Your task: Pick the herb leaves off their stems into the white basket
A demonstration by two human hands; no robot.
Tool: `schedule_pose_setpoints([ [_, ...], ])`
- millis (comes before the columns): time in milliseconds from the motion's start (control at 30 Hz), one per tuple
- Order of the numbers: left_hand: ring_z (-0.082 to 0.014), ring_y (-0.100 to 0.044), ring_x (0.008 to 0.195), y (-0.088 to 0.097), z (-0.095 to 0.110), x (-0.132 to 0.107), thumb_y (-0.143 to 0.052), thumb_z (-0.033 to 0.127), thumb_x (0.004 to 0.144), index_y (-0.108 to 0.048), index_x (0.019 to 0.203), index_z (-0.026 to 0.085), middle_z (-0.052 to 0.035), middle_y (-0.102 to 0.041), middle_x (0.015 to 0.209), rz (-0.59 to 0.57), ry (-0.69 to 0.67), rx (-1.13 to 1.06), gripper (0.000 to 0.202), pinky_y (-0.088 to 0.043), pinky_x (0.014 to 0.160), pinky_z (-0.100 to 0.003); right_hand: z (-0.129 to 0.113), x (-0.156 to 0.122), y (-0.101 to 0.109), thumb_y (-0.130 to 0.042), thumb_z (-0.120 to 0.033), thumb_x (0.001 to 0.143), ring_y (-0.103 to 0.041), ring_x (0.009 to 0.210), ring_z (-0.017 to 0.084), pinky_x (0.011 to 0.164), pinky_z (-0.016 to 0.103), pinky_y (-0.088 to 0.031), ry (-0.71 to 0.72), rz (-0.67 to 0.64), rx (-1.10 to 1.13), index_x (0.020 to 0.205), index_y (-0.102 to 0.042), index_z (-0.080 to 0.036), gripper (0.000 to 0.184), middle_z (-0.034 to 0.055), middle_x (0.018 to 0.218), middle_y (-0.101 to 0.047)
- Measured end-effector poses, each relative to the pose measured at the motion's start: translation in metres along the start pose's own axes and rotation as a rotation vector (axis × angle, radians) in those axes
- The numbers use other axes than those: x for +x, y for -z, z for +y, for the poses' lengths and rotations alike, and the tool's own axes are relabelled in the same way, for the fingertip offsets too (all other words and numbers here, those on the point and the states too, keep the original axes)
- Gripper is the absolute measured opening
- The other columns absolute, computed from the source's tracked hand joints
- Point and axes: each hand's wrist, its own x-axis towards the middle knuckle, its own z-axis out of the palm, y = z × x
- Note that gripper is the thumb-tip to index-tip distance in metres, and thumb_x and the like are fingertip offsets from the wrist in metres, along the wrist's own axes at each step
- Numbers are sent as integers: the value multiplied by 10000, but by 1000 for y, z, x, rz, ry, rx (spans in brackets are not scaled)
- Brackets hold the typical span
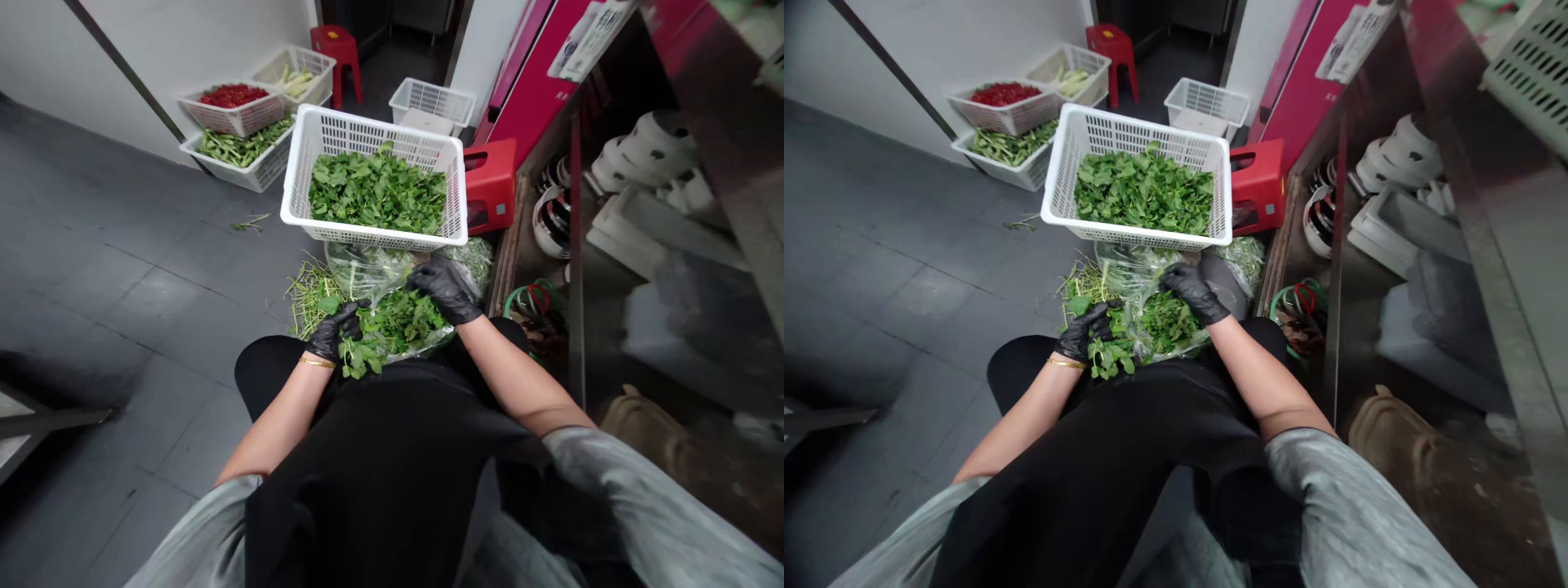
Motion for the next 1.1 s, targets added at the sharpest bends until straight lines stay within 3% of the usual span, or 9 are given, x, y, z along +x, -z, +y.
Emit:
schedule_pose_setpoints([
  [67, -36, -296, 324, -3, -5, 2, -725, 162, 819, -644, 843, 119, 110, -340, 427, -16, -22, 7, 95, -273, 350, -156, -2, -13, -20, -769, -400, 665, -591, 607, 129, 544, 234, -445, -106, -260, 119, 813, -702, -145, 303, 23, 691, -688],
  [133, -31, -309, 325, -6, -9, 5, -794, 162, 755, -584, 760, 143, 114, -363, 429, 33, -72, 41, 211, -260, 351, -153, -1, -21, -44, -802, -426, 635, -577, 612, 116, 563, 232, -457, -162, -405, 197, 836, -738, -143, 353, 21, 723, -708],
  [267, -22, -313, 324, -2, -9, 7, -867, 138, 645, -547, 707, 151, 117, -384, 419, 89, -119, 108, 326, -229, 355, -152, 4, -22, -69, -810, -440, 630, -514, 575, 101, 560, 240, -427, -193, -470, 234, 788, -756, -134, 349, 10, 668, -681],
  [433, -22, -308, 336, 15, 2, 7, -858, 201, 658, -576, 720, 139, 112, -374, 422, -8, -138, 37, 296, -256, 368, -164, 5, -10, -69, -793, -450, 620, -480, 515, 103, 537, 253, -389, -186, -527, 126, 621, -693, -127, 339, -7, 548, -607],
  [533, -24, -325, 342, 23, 6, 11, -881, 215, 622, -583, 721, 140, 108, -399, 435, 17, -187, 81, 323, -255, 367, -167, 6, 0, -72, -776, -449, 632, -497, 553, 110, 579, 258, -399, -129, -495, 11, 681, -729, -114, 342, 3, 603, -640],
  [633, -18, -334, 345, 28, 9, 18, -899, 201, 588, -579, 712, 147, 109, -427, 463, 118, -290, 133, 347, -236, 363, -168, 5, 12, -77, -743, -386, 701, -480, 578, 104, 597, 247, -367, -5, -415, -251, 720, -753, -113, 274, -3, 600, -630],
  [733, -20, -332, 346, 29, 13, 24, -876, 192, 638, -607, 745, 147, 119, -397, 458, 154, -306, 85, 293, -240, 368, -171, 0, 23, -81, -714, -336, 752, -484, 606, 101, 613, 241, -349, 138, -380, -423, 711, -752, -119, 224, 4, 611, -630],
  [967, -39, -307, 342, 10, 27, 34, -661, 202, 906, -642, 785, 155, 100, -329, 425, 150, -291, -247, 131, -276, 378, -170, -11, 40, -101, -727, -520, 701, -534, 585, 118, 570, 244, -425, -9, -306, 155, 716, -710, -130, 391, 13, 630, -633],
  [1100, -55, -301, 338, 18, 45, 36, -553, 201, 975, -661, 839, 170, 98, -301, 403, 202, -361, -298, 176, -297, 388, -176, -11, 64, -97, -680, -511, 753, -547, 575, 118, 548, 237, -438, -37, -146, 239, 741, -685, -159, 352, 4, 611, -616],
])
